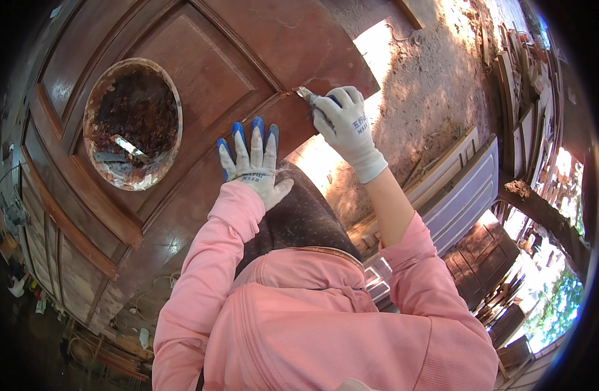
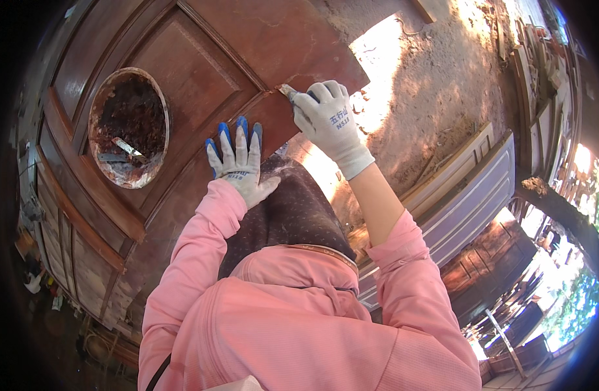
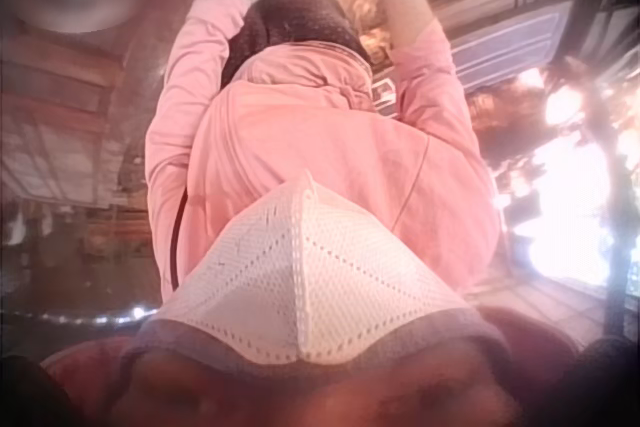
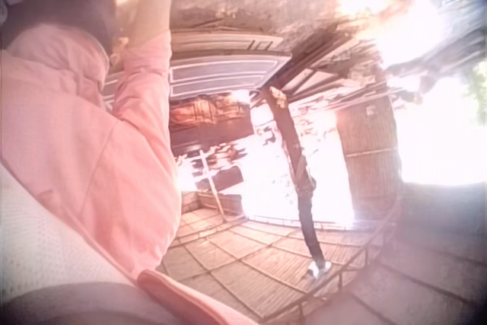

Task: The person uses a putty knife to apply a dark brown filler from a bucket onto the grooves and edges of a wooden door. They repeatedly scoop the filler and carefully spread it into the recessed areas of the door surface.

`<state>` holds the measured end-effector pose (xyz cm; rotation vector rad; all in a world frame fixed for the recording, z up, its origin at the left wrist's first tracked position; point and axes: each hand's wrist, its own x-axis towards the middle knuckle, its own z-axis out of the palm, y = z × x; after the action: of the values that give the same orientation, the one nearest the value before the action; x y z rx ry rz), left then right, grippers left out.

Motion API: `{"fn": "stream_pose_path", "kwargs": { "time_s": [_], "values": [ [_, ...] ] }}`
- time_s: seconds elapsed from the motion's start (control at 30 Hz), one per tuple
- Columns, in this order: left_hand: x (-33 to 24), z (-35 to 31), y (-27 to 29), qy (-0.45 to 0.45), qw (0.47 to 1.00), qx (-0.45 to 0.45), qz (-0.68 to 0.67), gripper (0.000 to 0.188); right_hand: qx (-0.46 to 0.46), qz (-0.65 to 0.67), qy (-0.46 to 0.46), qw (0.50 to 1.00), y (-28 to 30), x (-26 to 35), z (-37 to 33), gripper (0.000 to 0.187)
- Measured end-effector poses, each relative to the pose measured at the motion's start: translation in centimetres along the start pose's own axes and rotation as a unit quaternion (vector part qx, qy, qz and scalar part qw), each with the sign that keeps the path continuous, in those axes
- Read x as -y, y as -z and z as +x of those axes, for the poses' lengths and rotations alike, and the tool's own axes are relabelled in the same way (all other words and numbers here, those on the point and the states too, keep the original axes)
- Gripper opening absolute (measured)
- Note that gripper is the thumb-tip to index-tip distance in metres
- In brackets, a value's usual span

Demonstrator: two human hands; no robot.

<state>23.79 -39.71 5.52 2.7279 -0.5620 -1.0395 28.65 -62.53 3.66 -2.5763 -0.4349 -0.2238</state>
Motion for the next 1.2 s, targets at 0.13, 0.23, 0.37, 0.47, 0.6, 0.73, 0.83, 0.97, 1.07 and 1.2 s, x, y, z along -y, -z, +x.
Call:
{"fn": "stream_pose_path", "kwargs": {
  "time_s": [0.13, 0.23, 0.37, 0.47, 0.6, 0.73, 0.83, 0.97, 1.07, 1.2],
  "values": [
    [0.1, 0.0, -0.1, -0.004, 1.0, -0.001, 0.003, 0.114, -0.009, 0.051, -0.026, 0.998, 0.3, 0.0, 0.3, 0.014],
    [0.3, 0.1, -0.7, -0.014, 1.0, -0.013, 0.002, 0.118, -0.024, 0.027, -0.017, 0.999, 0.0, 0.0, 0.4, 0.012],
    [0.2, 0.2, -0.6, -0.01, 1.0, -0.01, 0.0, 0.118, -0.011, 0.062, -0.039, 0.997, 0.4, -0.1, 0.1, 0.014],
    [0.3, 0.2, -0.7, -0.013, 1.0, -0.014, 0.0, 0.118, -0.03, 0.102, -0.076, 0.991, 0.6, 0.2, 0.1, 0.018],
    [0.0, 0.2, 0.0, 0.004, 1.0, 0.015, 0.013, 0.112, -0.03, 0.065, -0.065, 0.995, 0.5, 1.1, 0.2, 0.019],
    [-0.1, 0.2, 0.2, 0.008, 1.0, 0.02, 0.014, 0.111, -0.035, 0.026, -0.043, 0.998, -0.2, 1.8, 0.4, 0.019],
    [-0.1, 0.2, 0.2, 0.012, 1.0, 0.022, 0.013, 0.111, -0.003, -0.043, 0.012, 0.999, -0.3, 2.5, 0.0, 0.019],
    [0.1, 0.2, -0.3, 0.0, 1.0, 0.0, 0.003, 0.115, -0.042, 0.012, -0.059, 0.997, -0.6, 2.9, 0.3, 0.02],
    [0.4, 0.3, -0.9, -0.011, 1.0, -0.024, -0.005, 0.118, -0.028, -0.029, -0.035, 0.999, -0.4, 3.7, 0.8, 0.019],
    [0.4, 0.3, -1.3, -0.019, 0.999, -0.036, -0.006, 0.119, -0.047, 0.069, -0.083, 0.993, 0.2, 2.9, 0.4, 0.017]
  ]
}}
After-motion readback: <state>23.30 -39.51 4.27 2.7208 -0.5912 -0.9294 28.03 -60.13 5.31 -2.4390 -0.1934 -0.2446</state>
